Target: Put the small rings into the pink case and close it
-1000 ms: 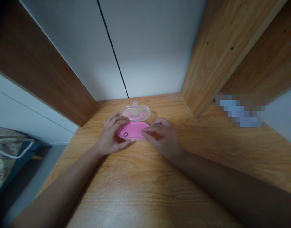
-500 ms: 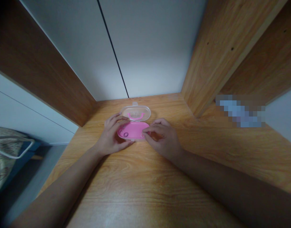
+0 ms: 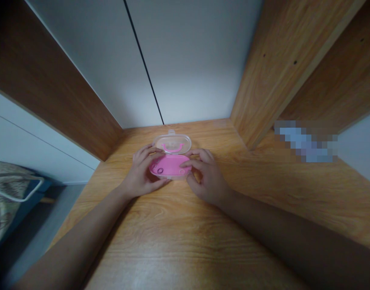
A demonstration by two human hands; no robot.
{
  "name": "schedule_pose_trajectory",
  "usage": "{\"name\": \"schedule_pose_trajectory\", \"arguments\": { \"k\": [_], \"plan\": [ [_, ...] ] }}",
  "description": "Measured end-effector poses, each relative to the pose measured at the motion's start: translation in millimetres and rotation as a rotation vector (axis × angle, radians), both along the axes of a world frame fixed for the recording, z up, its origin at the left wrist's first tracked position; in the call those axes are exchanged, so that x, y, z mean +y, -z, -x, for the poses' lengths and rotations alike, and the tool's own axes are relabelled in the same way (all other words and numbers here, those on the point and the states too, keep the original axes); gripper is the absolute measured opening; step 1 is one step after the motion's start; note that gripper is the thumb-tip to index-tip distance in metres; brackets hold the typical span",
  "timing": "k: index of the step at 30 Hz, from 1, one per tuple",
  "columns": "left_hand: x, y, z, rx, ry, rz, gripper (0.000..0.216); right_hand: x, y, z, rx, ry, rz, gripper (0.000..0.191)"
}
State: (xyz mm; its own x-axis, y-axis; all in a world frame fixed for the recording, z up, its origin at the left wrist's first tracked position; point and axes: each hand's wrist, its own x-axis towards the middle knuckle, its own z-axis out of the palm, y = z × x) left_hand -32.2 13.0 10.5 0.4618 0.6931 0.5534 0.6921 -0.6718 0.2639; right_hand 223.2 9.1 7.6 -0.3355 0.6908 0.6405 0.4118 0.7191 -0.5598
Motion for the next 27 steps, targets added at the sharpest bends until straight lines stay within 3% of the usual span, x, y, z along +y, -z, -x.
{"name": "schedule_pose_trajectory", "arguments": {
  "k": [27],
  "plan": [
    [0.5, 2.3, 1.5, 0.006, -0.013, 0.02, 0.07, -0.3, -1.3, 1.5, 0.004, -0.045, 0.05, 0.032]
  ]
}}
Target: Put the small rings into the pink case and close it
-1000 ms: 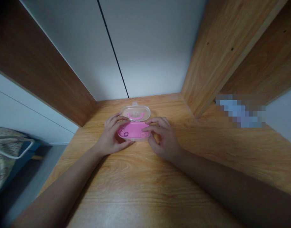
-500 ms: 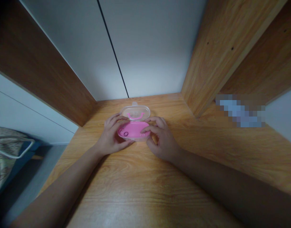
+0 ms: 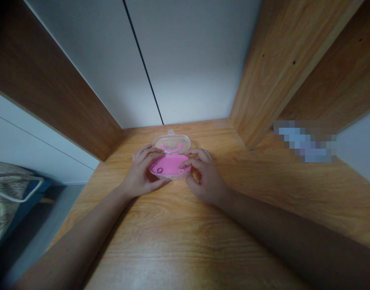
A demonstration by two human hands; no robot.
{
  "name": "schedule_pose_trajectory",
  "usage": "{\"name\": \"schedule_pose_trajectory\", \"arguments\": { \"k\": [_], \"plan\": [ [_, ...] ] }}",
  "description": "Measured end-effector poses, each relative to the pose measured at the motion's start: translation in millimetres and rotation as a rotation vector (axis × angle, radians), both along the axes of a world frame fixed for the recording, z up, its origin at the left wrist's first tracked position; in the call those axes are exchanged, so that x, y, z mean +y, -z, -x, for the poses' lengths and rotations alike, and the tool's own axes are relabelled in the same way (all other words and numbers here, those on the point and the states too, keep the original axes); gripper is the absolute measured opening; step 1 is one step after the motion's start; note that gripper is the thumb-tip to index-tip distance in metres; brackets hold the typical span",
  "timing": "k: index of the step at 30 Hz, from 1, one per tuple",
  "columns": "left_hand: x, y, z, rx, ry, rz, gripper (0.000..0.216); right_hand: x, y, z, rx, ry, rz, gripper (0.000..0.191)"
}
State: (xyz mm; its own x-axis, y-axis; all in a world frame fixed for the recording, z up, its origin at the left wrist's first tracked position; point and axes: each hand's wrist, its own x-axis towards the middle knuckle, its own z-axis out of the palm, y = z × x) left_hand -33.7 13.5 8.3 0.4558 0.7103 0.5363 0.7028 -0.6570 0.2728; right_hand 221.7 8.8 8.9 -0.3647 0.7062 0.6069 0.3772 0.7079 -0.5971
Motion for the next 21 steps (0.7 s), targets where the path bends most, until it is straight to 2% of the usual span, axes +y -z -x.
{"name": "schedule_pose_trajectory", "arguments": {
  "k": [21],
  "plan": [
    [1.1, 2.6, -0.4, -0.015, -0.005, -0.018, 0.071, 2.2, 3.2, -0.3, 0.006, 0.025, 0.016, 0.034]
  ]
}}
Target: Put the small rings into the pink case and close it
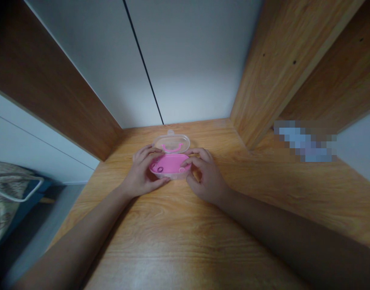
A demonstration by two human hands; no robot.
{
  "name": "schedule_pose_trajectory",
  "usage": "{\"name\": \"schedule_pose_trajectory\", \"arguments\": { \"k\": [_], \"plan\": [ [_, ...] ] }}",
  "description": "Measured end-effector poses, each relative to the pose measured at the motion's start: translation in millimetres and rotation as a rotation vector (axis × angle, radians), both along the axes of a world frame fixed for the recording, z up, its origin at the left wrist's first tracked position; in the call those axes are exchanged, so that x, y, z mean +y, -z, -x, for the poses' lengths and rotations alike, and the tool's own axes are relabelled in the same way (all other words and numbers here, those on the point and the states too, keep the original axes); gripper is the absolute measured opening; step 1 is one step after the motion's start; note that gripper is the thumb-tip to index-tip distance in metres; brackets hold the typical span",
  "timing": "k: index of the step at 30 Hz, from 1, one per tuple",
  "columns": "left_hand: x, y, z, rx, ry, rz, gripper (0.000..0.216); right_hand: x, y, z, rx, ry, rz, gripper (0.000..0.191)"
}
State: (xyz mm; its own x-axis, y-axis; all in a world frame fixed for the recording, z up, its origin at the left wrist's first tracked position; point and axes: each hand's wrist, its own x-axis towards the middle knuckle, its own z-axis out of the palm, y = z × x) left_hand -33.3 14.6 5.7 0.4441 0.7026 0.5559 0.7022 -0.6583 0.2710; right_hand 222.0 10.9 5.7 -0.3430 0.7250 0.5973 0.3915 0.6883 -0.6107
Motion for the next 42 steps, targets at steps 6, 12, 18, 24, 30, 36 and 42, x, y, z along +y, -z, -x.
{"name": "schedule_pose_trajectory", "arguments": {
  "k": [6, 12, 18, 24, 30, 36, 42],
  "plan": [
    [0, -0.5, 0, -0.012, 0.009, 0.0, 0.069, -1, -1.6, 1, 0.019, 0.022, 0.005, 0.038],
    [-1, -1.4, 0, -0.003, 0.0, 0.023, 0.07, 2, 10.6, 0, -0.004, 0.148, 0.089, 0.049],
    [-1, -2.7, -1, -0.003, 0.006, 0.02, 0.071, 2, 12.0, 2, 0.017, 0.022, 0.208, 0.079],
    [-3, -3.1, -1, -0.02, -0.018, 0.014, 0.07, 1, 9.4, 6, 0.028, 0.005, 0.209, 0.097],
    [-5, -4.8, -1, -0.052, -0.043, 0.028, 0.071, 4, 10.8, 8, 0.086, -0.015, 0.196, 0.095],
    [-3, -2.7, 0, -0.134, 0.003, -0.054, 0.076, 3, 14.2, 8, 0.111, -0.014, 0.231, 0.098],
    [-2, -2.5, 1, -0.175, -0.017, -0.077, 0.088, 2, 13.6, 8, 0.137, -0.021, 0.252, 0.098]
  ]
}}
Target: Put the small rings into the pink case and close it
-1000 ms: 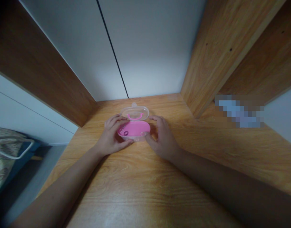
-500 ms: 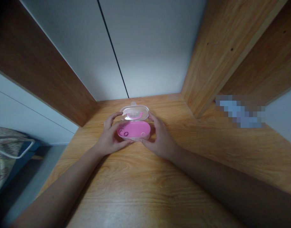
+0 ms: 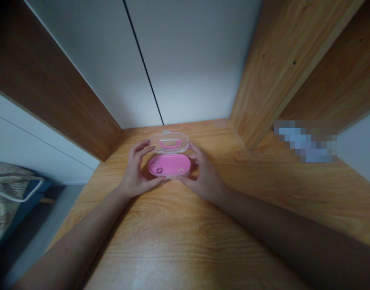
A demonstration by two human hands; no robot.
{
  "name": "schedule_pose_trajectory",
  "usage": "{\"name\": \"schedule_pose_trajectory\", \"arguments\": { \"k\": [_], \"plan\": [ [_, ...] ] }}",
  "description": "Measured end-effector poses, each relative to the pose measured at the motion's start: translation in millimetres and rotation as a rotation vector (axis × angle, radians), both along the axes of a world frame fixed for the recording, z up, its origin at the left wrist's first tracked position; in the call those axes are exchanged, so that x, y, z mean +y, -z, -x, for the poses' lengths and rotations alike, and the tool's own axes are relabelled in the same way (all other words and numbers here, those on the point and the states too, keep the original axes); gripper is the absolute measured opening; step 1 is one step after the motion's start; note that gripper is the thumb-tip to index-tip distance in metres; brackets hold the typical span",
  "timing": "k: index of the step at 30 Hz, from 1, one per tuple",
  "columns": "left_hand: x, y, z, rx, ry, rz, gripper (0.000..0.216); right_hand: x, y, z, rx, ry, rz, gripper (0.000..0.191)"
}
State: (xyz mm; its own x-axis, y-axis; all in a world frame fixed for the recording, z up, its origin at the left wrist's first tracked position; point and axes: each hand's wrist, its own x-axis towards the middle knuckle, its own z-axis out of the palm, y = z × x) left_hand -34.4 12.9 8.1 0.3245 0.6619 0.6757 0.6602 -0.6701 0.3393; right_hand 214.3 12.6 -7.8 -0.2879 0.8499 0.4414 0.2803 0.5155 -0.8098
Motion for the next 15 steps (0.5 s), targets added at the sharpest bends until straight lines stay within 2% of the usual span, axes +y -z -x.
{"name": "schedule_pose_trajectory", "arguments": {
  "k": [6, 11, 15],
  "plan": [
    [0.7, 0.3, 0.3, -0.048, 0.02, -0.065, 0.092, 2.6, 2.7, -1.0, 0.003, 0.041, 0.032, 0.11],
    [1.3, 0.7, 0.3, -0.037, -0.008, -0.084, 0.095, 2.1, 1.1, -2.2, -0.006, 0.038, 0.042, 0.11],
    [2.4, 1.6, 0.5, -0.04, 0.0, -0.085, 0.096, 2.3, 0.9, -3.7, -0.013, 0.021, -0.015, 0.106]
  ]
}}
